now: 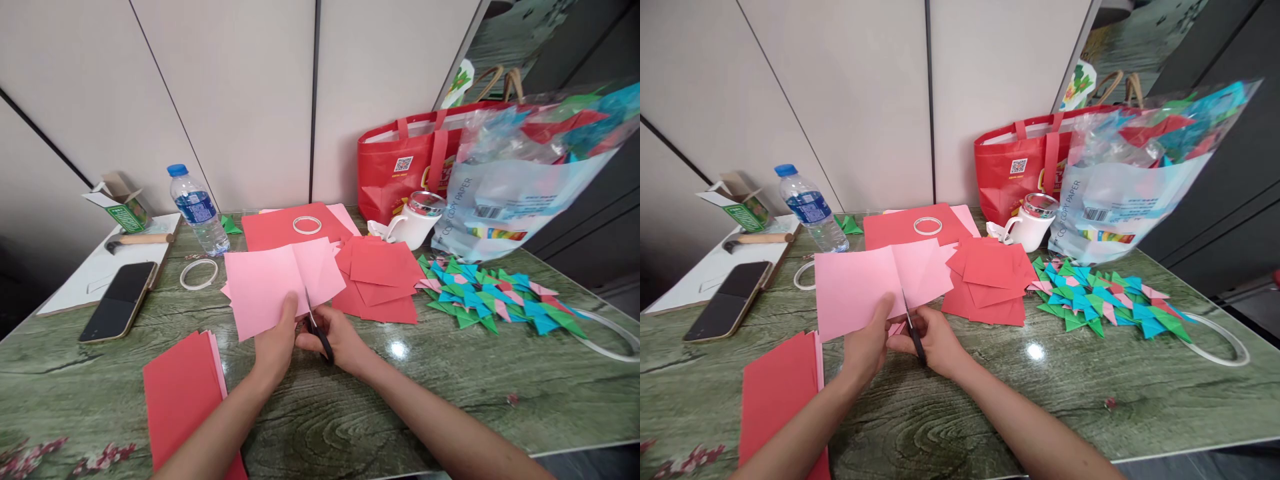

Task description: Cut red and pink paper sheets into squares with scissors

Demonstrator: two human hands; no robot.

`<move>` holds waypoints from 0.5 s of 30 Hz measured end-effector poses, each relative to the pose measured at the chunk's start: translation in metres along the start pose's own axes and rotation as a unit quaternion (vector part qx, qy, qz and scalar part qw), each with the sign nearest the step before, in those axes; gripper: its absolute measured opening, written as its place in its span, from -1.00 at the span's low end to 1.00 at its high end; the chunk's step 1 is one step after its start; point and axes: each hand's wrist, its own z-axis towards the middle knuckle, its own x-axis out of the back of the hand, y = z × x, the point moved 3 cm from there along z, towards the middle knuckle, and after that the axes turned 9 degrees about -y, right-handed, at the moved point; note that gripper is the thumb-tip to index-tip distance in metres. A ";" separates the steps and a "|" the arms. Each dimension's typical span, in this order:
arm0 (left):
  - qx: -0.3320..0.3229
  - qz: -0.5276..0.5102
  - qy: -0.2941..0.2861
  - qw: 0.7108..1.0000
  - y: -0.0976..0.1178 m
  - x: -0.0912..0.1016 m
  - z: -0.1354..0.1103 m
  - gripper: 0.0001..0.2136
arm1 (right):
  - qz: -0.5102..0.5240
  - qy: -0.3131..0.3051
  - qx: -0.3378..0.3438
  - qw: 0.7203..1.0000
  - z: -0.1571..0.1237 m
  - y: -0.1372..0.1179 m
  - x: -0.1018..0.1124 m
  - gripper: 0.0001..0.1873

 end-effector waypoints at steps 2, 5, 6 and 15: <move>-0.007 0.006 -0.012 1.000 -0.001 0.000 0.000 -0.54 | 0.002 0.001 -0.001 1.000 0.000 0.001 0.000 -0.53; -0.008 0.018 -0.017 1.000 -0.003 0.001 0.002 -0.53 | -0.001 0.005 -0.005 1.000 0.000 0.003 0.001 -0.53; -0.009 0.023 -0.017 1.000 -0.003 0.001 0.002 -0.53 | -0.003 0.006 -0.006 1.000 0.000 0.003 0.001 -0.53; -0.020 0.042 -0.025 0.999 -0.001 0.001 0.000 -0.53 | -0.002 0.008 -0.008 1.000 0.000 0.002 0.001 -0.53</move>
